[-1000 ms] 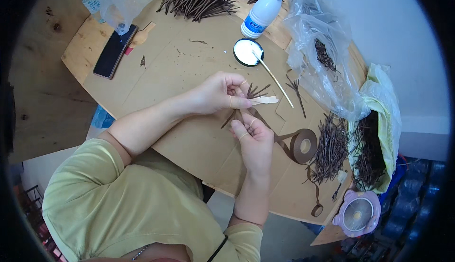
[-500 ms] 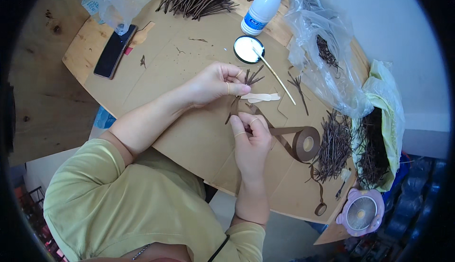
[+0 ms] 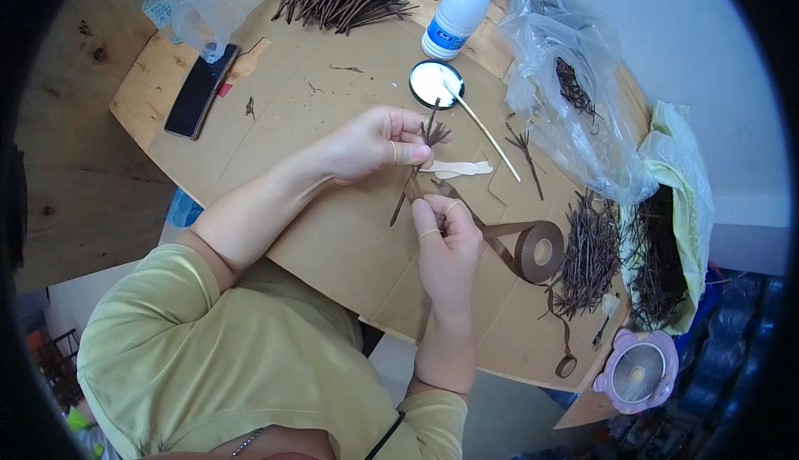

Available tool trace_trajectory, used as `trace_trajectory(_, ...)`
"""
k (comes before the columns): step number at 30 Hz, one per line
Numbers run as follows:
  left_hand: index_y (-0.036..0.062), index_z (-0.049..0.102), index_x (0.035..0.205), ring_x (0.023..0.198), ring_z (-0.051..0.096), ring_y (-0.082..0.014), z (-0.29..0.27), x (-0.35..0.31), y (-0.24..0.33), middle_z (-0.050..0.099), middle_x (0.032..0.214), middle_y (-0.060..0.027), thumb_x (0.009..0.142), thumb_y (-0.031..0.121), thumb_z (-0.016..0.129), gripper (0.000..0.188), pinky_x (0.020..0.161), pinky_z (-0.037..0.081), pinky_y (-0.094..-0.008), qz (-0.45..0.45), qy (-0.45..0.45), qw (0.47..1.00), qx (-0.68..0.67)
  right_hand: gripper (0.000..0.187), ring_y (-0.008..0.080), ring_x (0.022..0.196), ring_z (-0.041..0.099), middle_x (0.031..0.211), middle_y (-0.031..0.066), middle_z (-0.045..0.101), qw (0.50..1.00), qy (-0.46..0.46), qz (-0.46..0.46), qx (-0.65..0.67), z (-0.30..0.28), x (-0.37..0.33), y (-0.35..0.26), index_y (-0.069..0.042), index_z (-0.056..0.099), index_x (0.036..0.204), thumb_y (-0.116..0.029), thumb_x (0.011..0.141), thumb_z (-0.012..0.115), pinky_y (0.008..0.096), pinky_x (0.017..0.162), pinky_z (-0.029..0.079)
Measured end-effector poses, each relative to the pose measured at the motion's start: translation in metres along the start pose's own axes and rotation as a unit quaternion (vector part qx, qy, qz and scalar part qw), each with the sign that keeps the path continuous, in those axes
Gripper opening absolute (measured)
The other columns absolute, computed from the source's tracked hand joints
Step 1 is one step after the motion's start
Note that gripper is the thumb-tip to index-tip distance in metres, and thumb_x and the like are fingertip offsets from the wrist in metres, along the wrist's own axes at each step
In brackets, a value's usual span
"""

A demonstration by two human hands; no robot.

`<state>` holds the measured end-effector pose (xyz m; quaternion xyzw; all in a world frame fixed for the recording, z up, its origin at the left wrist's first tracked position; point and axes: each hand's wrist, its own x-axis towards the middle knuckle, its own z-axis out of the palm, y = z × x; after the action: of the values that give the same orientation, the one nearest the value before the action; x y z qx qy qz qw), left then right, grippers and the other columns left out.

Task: The person picks up several small dark sticks, aligns them together by hand, and applies a white liquid from a bottle onto the bundle with a small wooden stick.

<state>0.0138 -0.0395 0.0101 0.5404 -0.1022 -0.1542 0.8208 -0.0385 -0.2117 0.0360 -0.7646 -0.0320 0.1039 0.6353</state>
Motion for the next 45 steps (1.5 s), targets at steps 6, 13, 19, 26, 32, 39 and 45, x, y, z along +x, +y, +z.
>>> trace_trajectory(6, -0.0032, 0.039, 0.123, 0.079, 0.058, -0.0109, -0.002, 0.001, -0.003, 0.059, 0.083, -0.0044, 0.082, 0.002, 0.057, 0.045, 0.075, 0.045, -0.0237, 0.030, -0.035, 0.995, -0.093, 0.017, 0.0025, 0.068, 0.050, 0.081, -0.0005, 0.058, 0.996, -0.036, 0.033, 0.076, -0.004, 0.002, 0.002, 0.004, 0.058, 0.097, -0.005, 0.083, 0.059, 0.0162, 0.063, 0.041)
trace_trajectory(13, -0.0020, 0.040, 0.122, 0.074, 0.057, -0.0115, 0.006, -0.001, -0.007, 0.059, 0.081, -0.0060, 0.081, 0.009, 0.061, 0.047, 0.070, 0.044, -0.0218, 0.018, -0.085, 0.968, -0.233, 0.023, 0.0047, 0.078, 0.051, 0.089, 0.0014, 0.060, 0.976, -0.103, 0.093, 0.169, -0.008, 0.008, 0.010, 0.005, 0.055, 0.106, -0.004, 0.084, 0.056, 0.0185, 0.072, 0.042)
trace_trajectory(19, 0.0006, 0.042, 0.119, 0.073, 0.056, -0.0116, 0.006, 0.000, -0.013, 0.059, 0.082, -0.0063, 0.081, 0.010, 0.061, 0.043, 0.068, 0.044, -0.0234, -0.015, -0.113, 0.949, -0.295, 0.016, 0.0049, 0.076, 0.051, 0.088, 0.0025, 0.060, 0.957, -0.159, 0.090, 0.228, -0.013, 0.012, 0.016, 0.003, 0.057, 0.099, -0.004, 0.085, 0.055, 0.0176, 0.068, 0.041)
trace_trajectory(26, 0.0038, 0.046, 0.109, 0.080, 0.057, -0.0098, 0.017, -0.006, -0.004, 0.061, 0.087, -0.0056, 0.081, 0.009, 0.062, 0.032, 0.072, 0.045, -0.0237, -0.059, -0.004, 0.980, -0.188, 0.012, 0.0027, 0.068, 0.050, 0.080, -0.0001, 0.059, 0.972, -0.096, 0.067, 0.205, -0.012, 0.013, 0.019, 0.002, 0.058, 0.094, -0.005, 0.085, 0.056, 0.0160, 0.063, 0.039)
trace_trajectory(32, 0.0016, 0.057, 0.088, 0.076, 0.057, -0.0079, 0.010, -0.004, -0.015, 0.062, 0.082, -0.0035, 0.080, 0.006, 0.063, 0.012, 0.072, 0.045, -0.0225, -0.027, 0.027, 0.997, -0.068, 0.018, 0.0030, 0.065, 0.049, 0.078, 0.0000, 0.059, 0.989, -0.068, 0.055, 0.119, -0.007, 0.010, 0.014, 0.004, 0.058, 0.099, -0.005, 0.084, 0.058, 0.0159, 0.060, 0.039)
trace_trajectory(39, -0.0012, 0.056, 0.099, 0.076, 0.057, -0.0104, 0.006, -0.004, -0.013, 0.061, 0.084, -0.0052, 0.082, 0.006, 0.060, 0.019, 0.073, 0.045, -0.0239, -0.047, -0.042, 0.984, -0.166, 0.020, 0.0056, 0.064, 0.050, 0.077, 0.0017, 0.059, 0.971, -0.160, 0.093, 0.153, -0.018, 0.013, 0.014, 0.005, 0.058, 0.100, -0.005, 0.083, 0.058, 0.0185, 0.060, 0.041)
trace_trajectory(45, 0.0008, 0.050, 0.107, 0.077, 0.058, -0.0114, 0.010, -0.003, -0.019, 0.062, 0.084, -0.0074, 0.084, 0.011, 0.058, 0.027, 0.073, 0.045, -0.0243, -0.021, -0.074, 0.964, -0.254, 0.010, 0.0062, 0.063, 0.050, 0.076, 0.0024, 0.059, 0.962, -0.156, 0.083, 0.206, -0.016, 0.014, 0.018, 0.001, 0.058, 0.090, -0.005, 0.082, 0.059, 0.0194, 0.059, 0.041)
